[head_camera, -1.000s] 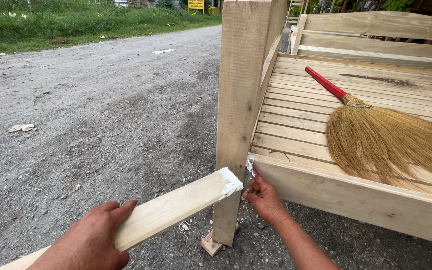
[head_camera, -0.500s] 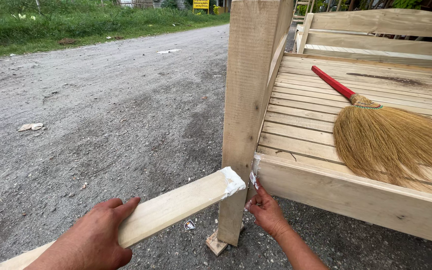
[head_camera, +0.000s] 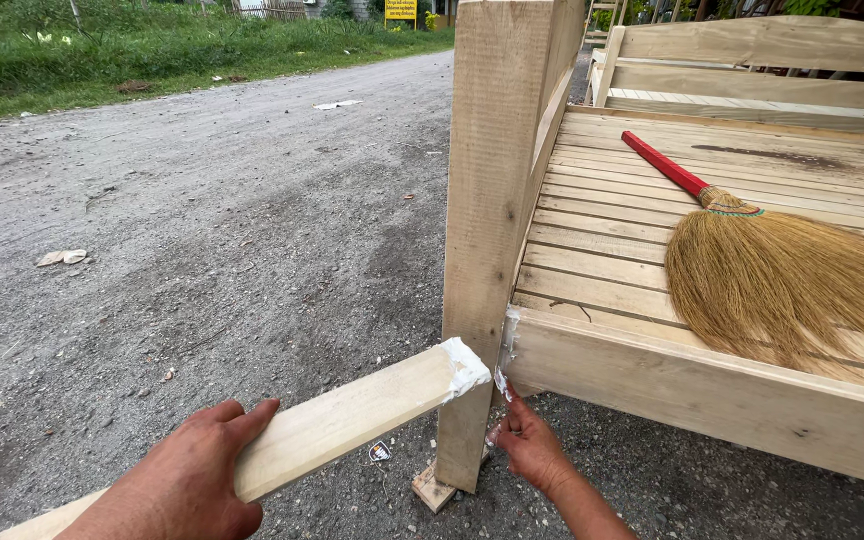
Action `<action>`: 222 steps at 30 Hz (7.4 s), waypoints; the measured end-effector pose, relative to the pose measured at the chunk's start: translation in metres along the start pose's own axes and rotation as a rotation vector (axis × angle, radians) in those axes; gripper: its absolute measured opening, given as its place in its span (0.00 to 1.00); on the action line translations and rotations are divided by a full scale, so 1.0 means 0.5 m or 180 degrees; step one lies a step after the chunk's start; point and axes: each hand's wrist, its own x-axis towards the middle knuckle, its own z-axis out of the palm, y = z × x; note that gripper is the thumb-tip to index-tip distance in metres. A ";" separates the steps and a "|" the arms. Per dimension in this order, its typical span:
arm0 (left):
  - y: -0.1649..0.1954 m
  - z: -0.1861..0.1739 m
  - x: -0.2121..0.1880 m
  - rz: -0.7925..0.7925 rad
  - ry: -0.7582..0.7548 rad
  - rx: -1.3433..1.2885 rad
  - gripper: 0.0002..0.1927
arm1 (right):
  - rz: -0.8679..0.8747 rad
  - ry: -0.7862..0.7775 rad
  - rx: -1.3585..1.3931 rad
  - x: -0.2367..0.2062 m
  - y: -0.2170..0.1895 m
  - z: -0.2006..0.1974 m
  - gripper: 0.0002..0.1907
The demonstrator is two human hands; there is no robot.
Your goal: The person holds a wooden plank in one hand and spreads white wood glue along the edge of a wooden bed frame rail with the other hand, working along the rail and onto the frame joint. The person continues spreading glue on the frame while holding the plank against the work.
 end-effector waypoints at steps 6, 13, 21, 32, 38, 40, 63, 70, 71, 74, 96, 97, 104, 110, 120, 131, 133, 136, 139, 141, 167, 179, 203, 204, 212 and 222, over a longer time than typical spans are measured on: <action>0.022 -0.014 -0.013 -0.0217 -0.0277 0.0207 0.47 | 0.0383 0.0075 -0.0250 -0.020 -0.026 0.000 0.51; 0.018 -0.013 -0.019 -0.0074 -0.0138 0.0131 0.49 | -0.0020 0.0267 -0.0341 -0.011 0.002 -0.010 0.43; -0.003 -0.006 -0.009 -0.0152 -0.0089 0.0122 0.48 | -0.0851 0.0688 -0.2144 -0.036 -0.016 -0.018 0.41; -0.006 -0.006 -0.001 -0.0260 -0.0277 0.0187 0.49 | -0.0119 0.0434 -0.4787 0.019 -0.022 0.018 0.53; -0.019 -0.018 0.008 -0.0388 -0.0324 0.0124 0.49 | 0.0312 0.0190 -0.3794 0.038 -0.010 0.058 0.57; -0.024 -0.017 0.011 -0.0404 -0.0304 0.0032 0.49 | 0.0068 0.0155 -0.3167 0.032 0.002 0.057 0.57; -0.015 -0.015 0.008 -0.0238 -0.0389 0.0266 0.49 | -0.0950 0.0908 -0.4013 -0.003 -0.021 0.000 0.47; -0.019 -0.022 0.007 0.0063 -0.0041 0.0115 0.50 | -0.0582 0.1034 -0.4217 0.005 -0.081 -0.042 0.53; -0.018 -0.023 0.010 0.0064 -0.0056 0.0165 0.49 | -0.0475 0.0939 -0.4392 0.007 -0.086 -0.039 0.52; -0.013 -0.024 0.018 0.0058 -0.0103 0.0244 0.48 | -0.0817 0.0905 -0.4316 -0.003 -0.085 -0.033 0.47; 0.003 -0.020 0.005 0.0496 0.0090 0.0234 0.45 | -0.2281 0.0427 -0.2464 -0.100 -0.213 -0.040 0.31; 0.008 -0.023 0.001 0.0438 0.0026 0.0248 0.45 | -0.2270 0.0393 -0.2473 -0.105 -0.214 -0.040 0.32; 0.026 -0.021 -0.015 0.0293 0.0029 0.0240 0.46 | -0.2258 0.0223 -0.2154 -0.123 -0.196 -0.041 0.29; 0.037 -0.034 -0.028 -0.0017 -0.0116 0.0095 0.45 | -0.2357 0.0202 -0.0708 -0.073 -0.171 -0.082 0.25; 0.047 -0.043 -0.038 -0.0006 -0.0089 0.0145 0.45 | -0.0247 0.0483 -0.0526 0.023 -0.237 -0.130 0.38; 0.063 -0.053 -0.036 -0.0260 -0.0288 0.0164 0.44 | -0.0619 0.0873 -0.2197 0.012 -0.269 -0.073 0.40; 0.065 -0.053 -0.035 -0.0249 -0.0268 0.0182 0.44 | -0.0530 0.0834 -0.2051 0.007 -0.250 -0.049 0.45; 0.065 -0.050 -0.035 -0.0275 -0.0327 0.0190 0.44 | -0.0336 0.0757 -0.1981 0.000 -0.224 -0.036 0.49; 0.057 -0.047 -0.034 -0.0206 -0.0257 0.0107 0.44 | -0.0199 0.0654 -0.1389 0.005 -0.210 -0.058 0.42; 0.050 -0.043 -0.032 -0.0210 -0.0255 0.0038 0.45 | -0.0314 0.0598 -0.0761 0.009 -0.210 -0.086 0.38; 0.019 -0.040 -0.037 0.0017 -0.0045 0.0039 0.48 | -0.0279 0.0478 -0.0039 0.007 -0.223 -0.112 0.32; 0.027 -0.049 -0.048 -0.0262 -0.0120 0.0096 0.46 | 0.0234 0.0136 -0.0300 0.012 -0.267 -0.076 0.43; 0.049 -0.046 -0.030 -0.0229 -0.0255 0.0211 0.47 | 0.0417 0.0753 -0.1379 0.003 -0.306 -0.116 0.35; 0.048 -0.048 -0.030 -0.0173 -0.0238 0.0210 0.47 | 0.0399 0.0750 -0.1389 0.003 -0.311 -0.113 0.35; 0.052 -0.048 -0.020 -0.0194 -0.0296 0.0086 0.46 | 0.0185 0.0803 -0.2443 -0.012 -0.337 -0.091 0.33; 0.030 -0.018 0.017 0.0096 0.0091 0.0060 0.48 | -0.0050 0.0828 -0.2560 -0.004 -0.294 -0.082 0.27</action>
